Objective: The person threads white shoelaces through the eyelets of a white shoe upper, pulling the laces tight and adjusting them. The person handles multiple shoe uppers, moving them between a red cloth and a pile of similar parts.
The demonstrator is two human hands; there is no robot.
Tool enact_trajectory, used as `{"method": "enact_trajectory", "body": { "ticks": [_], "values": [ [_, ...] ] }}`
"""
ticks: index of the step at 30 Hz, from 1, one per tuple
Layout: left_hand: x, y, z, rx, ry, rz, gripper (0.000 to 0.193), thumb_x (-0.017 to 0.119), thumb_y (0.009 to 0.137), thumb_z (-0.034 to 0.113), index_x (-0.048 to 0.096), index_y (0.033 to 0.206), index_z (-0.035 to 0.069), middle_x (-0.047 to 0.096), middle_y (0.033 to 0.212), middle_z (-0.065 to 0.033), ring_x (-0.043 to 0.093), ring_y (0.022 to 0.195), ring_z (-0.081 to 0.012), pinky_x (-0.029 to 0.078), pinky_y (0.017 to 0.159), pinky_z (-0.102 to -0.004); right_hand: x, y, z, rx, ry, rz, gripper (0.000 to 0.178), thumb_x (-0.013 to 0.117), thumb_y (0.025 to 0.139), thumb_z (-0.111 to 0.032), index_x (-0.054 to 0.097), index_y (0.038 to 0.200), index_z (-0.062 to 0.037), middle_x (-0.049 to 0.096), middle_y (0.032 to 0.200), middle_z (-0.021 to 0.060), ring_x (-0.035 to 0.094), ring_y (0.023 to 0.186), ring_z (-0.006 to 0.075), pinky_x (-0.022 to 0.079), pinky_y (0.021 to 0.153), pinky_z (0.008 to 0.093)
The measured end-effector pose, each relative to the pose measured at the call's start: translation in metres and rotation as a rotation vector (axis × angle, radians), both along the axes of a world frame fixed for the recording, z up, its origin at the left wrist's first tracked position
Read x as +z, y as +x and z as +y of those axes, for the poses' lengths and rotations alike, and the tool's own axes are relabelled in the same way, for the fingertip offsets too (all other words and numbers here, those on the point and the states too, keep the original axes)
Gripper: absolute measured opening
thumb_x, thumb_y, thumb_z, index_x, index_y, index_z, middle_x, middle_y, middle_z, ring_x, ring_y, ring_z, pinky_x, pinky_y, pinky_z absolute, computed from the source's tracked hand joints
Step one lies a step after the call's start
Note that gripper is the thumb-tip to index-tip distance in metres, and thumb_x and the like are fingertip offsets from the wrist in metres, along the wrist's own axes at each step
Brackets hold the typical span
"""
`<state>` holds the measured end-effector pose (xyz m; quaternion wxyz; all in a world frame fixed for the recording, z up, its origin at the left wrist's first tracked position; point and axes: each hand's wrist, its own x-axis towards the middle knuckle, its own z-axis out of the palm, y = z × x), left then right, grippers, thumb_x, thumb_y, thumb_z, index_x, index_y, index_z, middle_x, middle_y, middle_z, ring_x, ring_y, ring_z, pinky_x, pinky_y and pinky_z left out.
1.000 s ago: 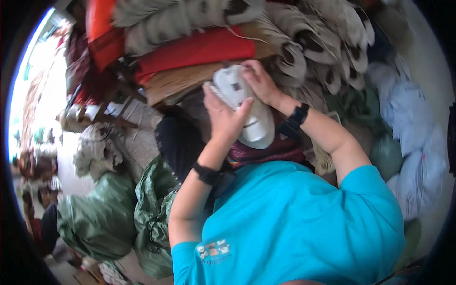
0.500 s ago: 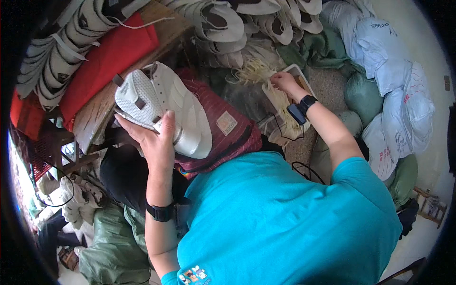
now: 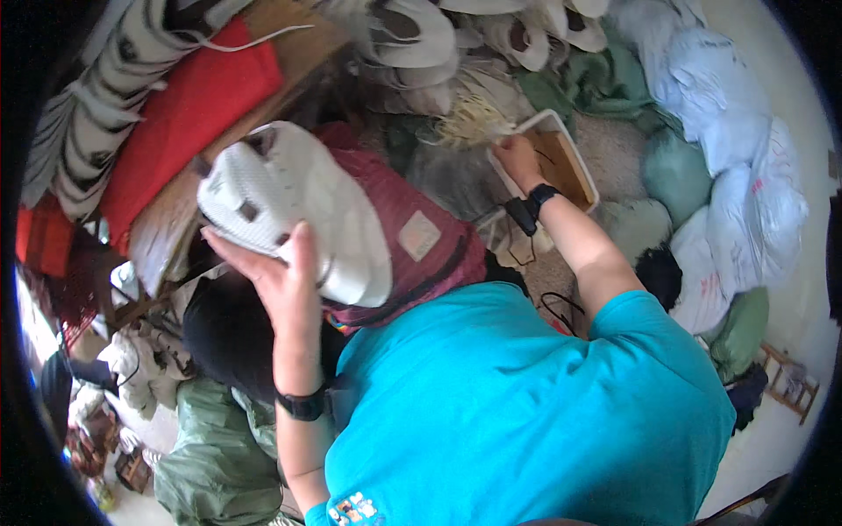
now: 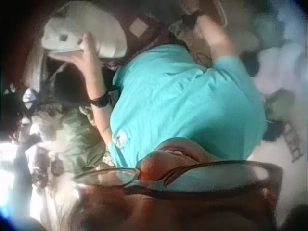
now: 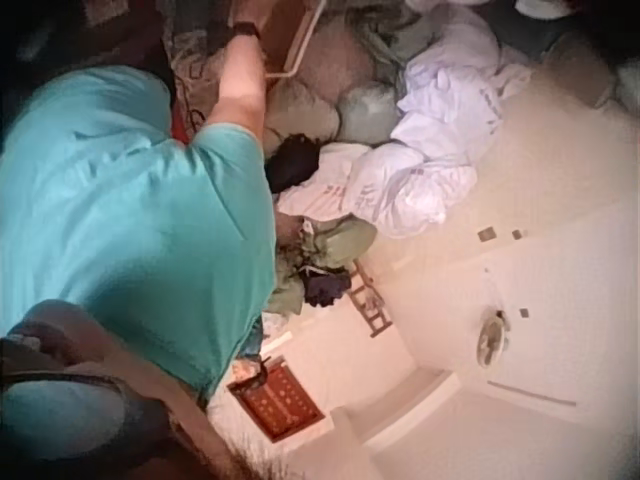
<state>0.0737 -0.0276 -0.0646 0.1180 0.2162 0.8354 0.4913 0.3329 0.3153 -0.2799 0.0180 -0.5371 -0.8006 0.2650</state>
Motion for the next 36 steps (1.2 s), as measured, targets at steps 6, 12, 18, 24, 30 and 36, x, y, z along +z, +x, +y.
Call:
{"method": "enact_trajectory", "body": {
  "ticks": [6, 12, 18, 24, 30, 36],
  "values": [
    [0.001, 0.005, -0.004, 0.031, 0.018, 0.152, 0.129, 0.081, 0.071, 0.042, -0.007, 0.151, -0.010, 0.008, 0.155, -0.0318, 0.009, 0.147, -0.0425, 0.008, 0.121, -0.0474, -0.011, 0.028, 0.018, -0.047, -0.059, 0.062, 0.038, 0.061, 0.091, -0.032, 0.067, 0.115, -0.0034, 0.070, 0.108, 0.0204, 0.066, 0.102, 0.0349, 0.050, 0.089, 0.0433],
    [0.000, -0.001, -0.014, -0.006, 0.037, 0.090, 0.135, 0.080, 0.072, 0.049, -0.016, 0.151, -0.002, 0.006, 0.151, -0.0407, 0.017, 0.140, -0.0576, 0.023, 0.116, -0.0545, -0.021, 0.030, 0.042, 0.118, 0.234, -0.050, 0.035, 0.061, 0.087, -0.026, 0.067, 0.105, 0.0031, 0.069, 0.101, 0.0237, 0.064, 0.097, 0.0433, 0.048, 0.083, 0.0461],
    [-0.006, -0.006, -0.032, -0.100, 0.096, 0.059, 0.132, 0.080, 0.073, 0.048, -0.013, 0.153, 0.001, 0.015, 0.150, -0.0381, 0.021, 0.141, -0.0520, 0.023, 0.117, -0.0529, 0.033, -0.007, 0.034, 0.008, 0.239, -0.021, 0.027, 0.059, 0.091, -0.023, 0.061, 0.096, 0.0026, 0.066, 0.084, 0.0165, 0.062, 0.075, 0.0298, 0.050, 0.073, 0.0406],
    [0.054, -0.039, -0.068, -0.144, 0.223, 0.051, 0.068, 0.075, 0.085, 0.029, 0.044, 0.138, -0.001, 0.050, 0.130, -0.0216, 0.057, 0.114, -0.0315, 0.049, 0.094, -0.0376, 0.120, -0.072, 0.000, -0.074, -0.356, 0.540, 0.015, 0.059, 0.094, -0.021, 0.059, 0.094, -0.0063, 0.053, 0.073, -0.0010, 0.046, 0.055, 0.0085, 0.035, 0.048, 0.0250],
    [0.098, -0.007, -0.026, -0.569, 0.676, -0.268, 0.046, 0.069, 0.092, 0.025, 0.054, 0.130, 0.002, 0.059, 0.113, -0.0102, 0.060, 0.088, -0.0146, 0.051, 0.077, -0.0324, 0.312, -0.131, -0.171, 0.559, -0.581, 0.625, 0.005, 0.064, 0.092, -0.008, 0.060, 0.094, -0.0054, 0.053, 0.078, -0.0059, 0.044, 0.064, 0.0026, 0.035, 0.057, 0.0189],
    [0.102, -0.004, -0.033, -0.817, 0.569, -0.656, 0.033, 0.055, 0.103, 0.030, 0.062, 0.124, 0.005, 0.058, 0.079, 0.0045, 0.053, 0.075, -0.0051, 0.046, 0.068, -0.0229, 0.369, -0.137, -0.187, 0.782, 0.232, 0.791, 0.005, 0.060, 0.095, -0.006, 0.058, 0.094, -0.0016, 0.053, 0.079, -0.0015, 0.046, 0.068, 0.0054, 0.039, 0.061, 0.0230]
  ]
}}
